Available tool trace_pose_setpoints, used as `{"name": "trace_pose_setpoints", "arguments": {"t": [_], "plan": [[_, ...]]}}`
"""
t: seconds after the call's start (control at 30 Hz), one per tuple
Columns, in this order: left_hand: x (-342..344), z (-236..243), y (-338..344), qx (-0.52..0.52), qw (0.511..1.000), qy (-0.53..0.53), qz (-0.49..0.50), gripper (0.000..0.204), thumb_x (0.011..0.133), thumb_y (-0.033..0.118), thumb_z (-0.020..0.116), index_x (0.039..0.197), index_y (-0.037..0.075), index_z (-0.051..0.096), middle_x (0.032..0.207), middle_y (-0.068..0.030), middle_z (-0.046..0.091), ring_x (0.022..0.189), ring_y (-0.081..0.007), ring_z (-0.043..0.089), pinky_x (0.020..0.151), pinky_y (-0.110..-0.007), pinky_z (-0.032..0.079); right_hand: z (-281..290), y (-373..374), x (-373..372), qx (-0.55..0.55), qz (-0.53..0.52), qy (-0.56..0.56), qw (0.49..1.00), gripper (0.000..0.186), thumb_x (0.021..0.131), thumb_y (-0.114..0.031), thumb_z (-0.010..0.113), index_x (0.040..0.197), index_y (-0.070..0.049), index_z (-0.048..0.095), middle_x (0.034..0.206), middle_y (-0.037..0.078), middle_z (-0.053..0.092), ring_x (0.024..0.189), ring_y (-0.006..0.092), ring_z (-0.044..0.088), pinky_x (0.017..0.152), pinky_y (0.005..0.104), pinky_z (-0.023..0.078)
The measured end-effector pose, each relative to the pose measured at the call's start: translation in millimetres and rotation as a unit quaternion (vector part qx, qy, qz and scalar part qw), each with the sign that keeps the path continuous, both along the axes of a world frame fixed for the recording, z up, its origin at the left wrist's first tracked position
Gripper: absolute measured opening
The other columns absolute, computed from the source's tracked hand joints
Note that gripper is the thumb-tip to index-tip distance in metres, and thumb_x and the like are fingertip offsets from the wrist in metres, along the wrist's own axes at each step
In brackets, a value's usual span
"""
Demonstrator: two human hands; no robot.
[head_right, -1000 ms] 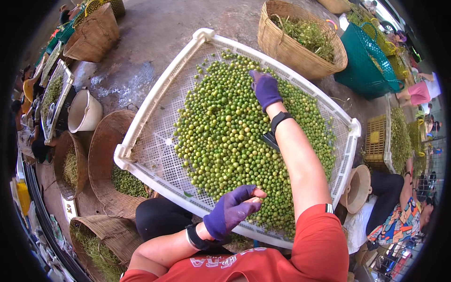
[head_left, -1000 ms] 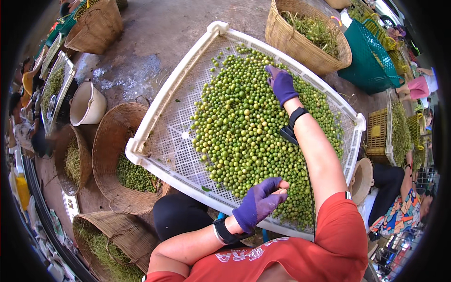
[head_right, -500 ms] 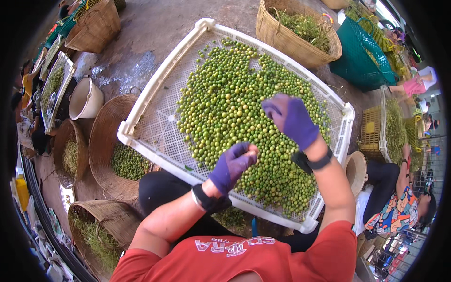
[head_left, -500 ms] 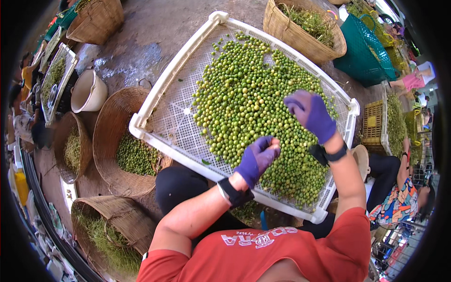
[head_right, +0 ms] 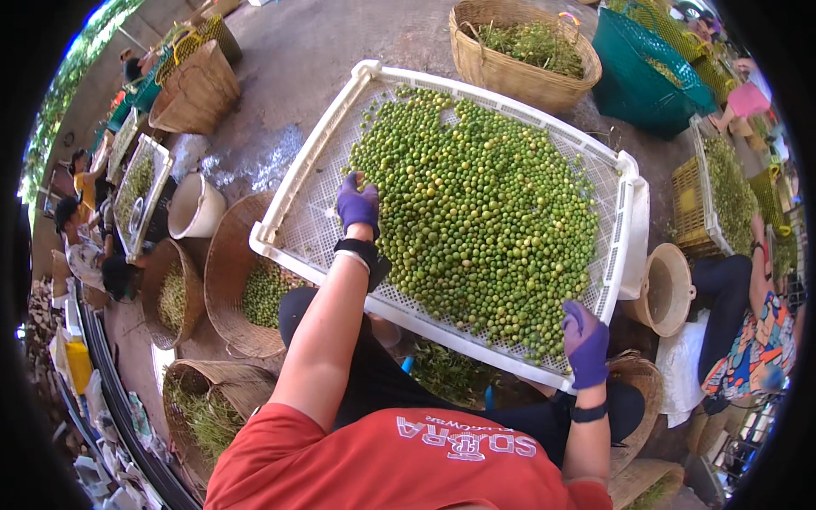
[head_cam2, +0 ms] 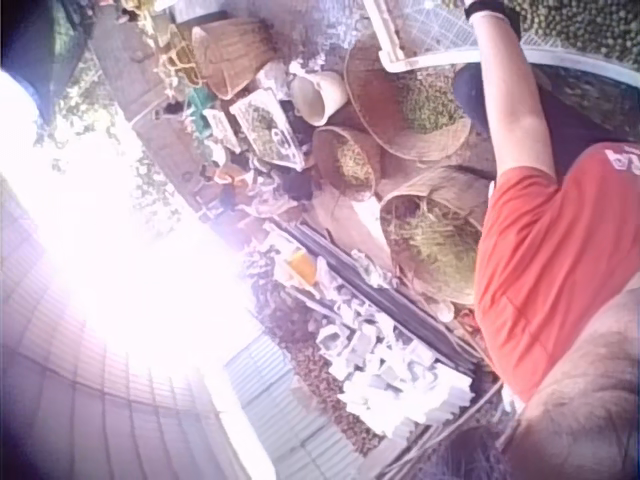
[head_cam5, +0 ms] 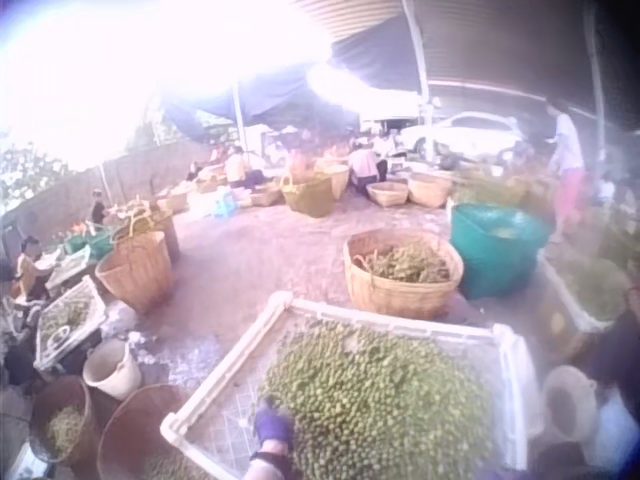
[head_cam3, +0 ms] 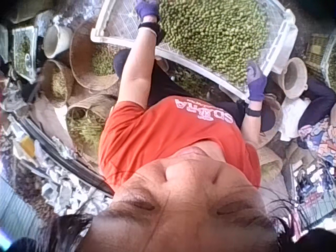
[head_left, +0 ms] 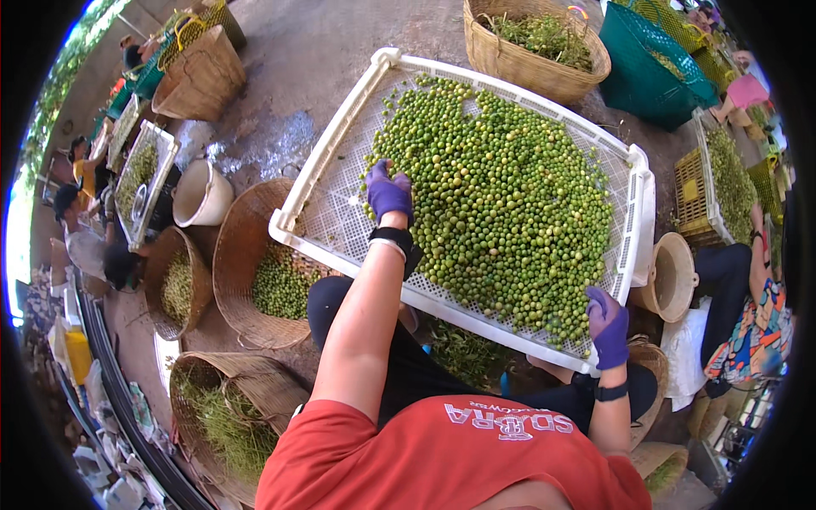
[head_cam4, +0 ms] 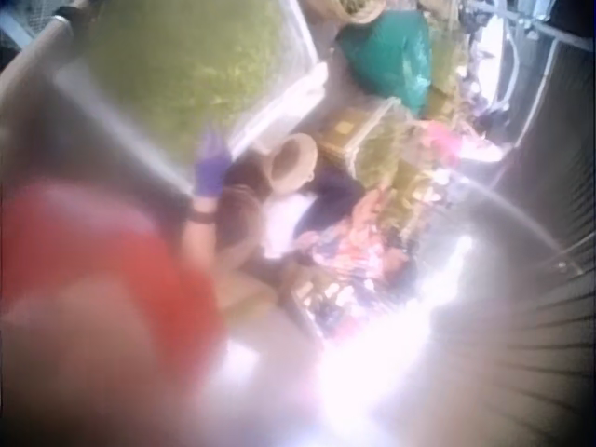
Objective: Sorting through a tray of green berries to remove debris and sifting them using a strainer.
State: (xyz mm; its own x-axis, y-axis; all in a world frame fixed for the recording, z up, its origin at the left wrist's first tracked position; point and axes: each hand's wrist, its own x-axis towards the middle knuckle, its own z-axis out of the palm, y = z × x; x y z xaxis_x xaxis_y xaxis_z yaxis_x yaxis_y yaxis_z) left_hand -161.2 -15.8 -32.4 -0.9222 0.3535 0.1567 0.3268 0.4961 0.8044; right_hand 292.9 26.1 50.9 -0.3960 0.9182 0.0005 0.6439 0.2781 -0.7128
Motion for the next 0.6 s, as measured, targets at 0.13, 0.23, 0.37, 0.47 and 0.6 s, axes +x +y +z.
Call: {"name": "trace_pose_setpoints", "arguments": {"t": [0.13,0.23,0.37,0.47,0.6], "plan": [[-18,7,50,-0.119,0.993,0.009,-0.006,0.054,0.076,0.02,0.071,0.127,0.011,0.055,0.128,-0.0231,0.051,0.117,-0.0368,0.053,0.099,-0.042,0.044,-20,-25,23,0.015,-0.028,-0.017,0.999,0.027,0.077,-0.001,0.055,0.102,0.002,0.065,0.095,0.018,0.069,0.087,0.029,0.068,0.077,0.0347,0.053],[-71,-28,64,-0.276,0.958,0.033,-0.074,0.059,0.079,0.034,0.066,0.132,0.013,0.052,0.125,-0.0271,0.054,0.113,-0.0383,0.055,0.095,-0.046,0.045,-25,-27,24,-0.014,-0.009,-0.02,1.0,0.026,0.078,-0.003,0.059,0.103,-0.002,0.065,0.092,0.019,0.068,0.084,0.0331,0.067,0.073,0.0377,0.053],[-74,-38,86,-0.283,0.948,0.095,-0.107,0.029,0.079,0.031,0.06,0.1,0.014,0.073,0.092,-0.0183,0.069,0.088,-0.0363,0.066,0.082,-0.045,0.051,-25,-20,42,0.037,-0.066,-0.078,0.994,0.015,0.08,-0.01,0.061,0.094,-0.006,0.065,0.088,0.018,0.066,0.082,0.0365,0.064,0.071,0.0424,0.051],[-83,-46,80,-0.215,0.964,0.104,-0.121,0.026,0.08,0.031,0.059,0.092,0.013,0.073,0.087,-0.0173,0.07,0.082,-0.0346,0.067,0.077,-0.043,0.052,-36,-10,59,0.089,-0.063,-0.123,0.986,0.013,0.081,-0.012,0.058,0.091,-0.008,0.065,0.085,0.017,0.065,0.08,0.0365,0.063,0.07,0.0436,0.051],[-85,-44,75,-0.265,0.945,0.109,-0.157,0.023,0.081,0.027,0.056,0.087,0.01,0.071,0.085,-0.0199,0.068,0.078,-0.0368,0.067,0.073,-0.044,0.052,-48,-3,68,0.083,-0.076,-0.129,0.985,0.013,0.079,-0.011,0.061,0.091,-0.008,0.065,0.082,0.016,0.064,0.078,0.0365,0.063,0.069,0.0432,0.05]]}}
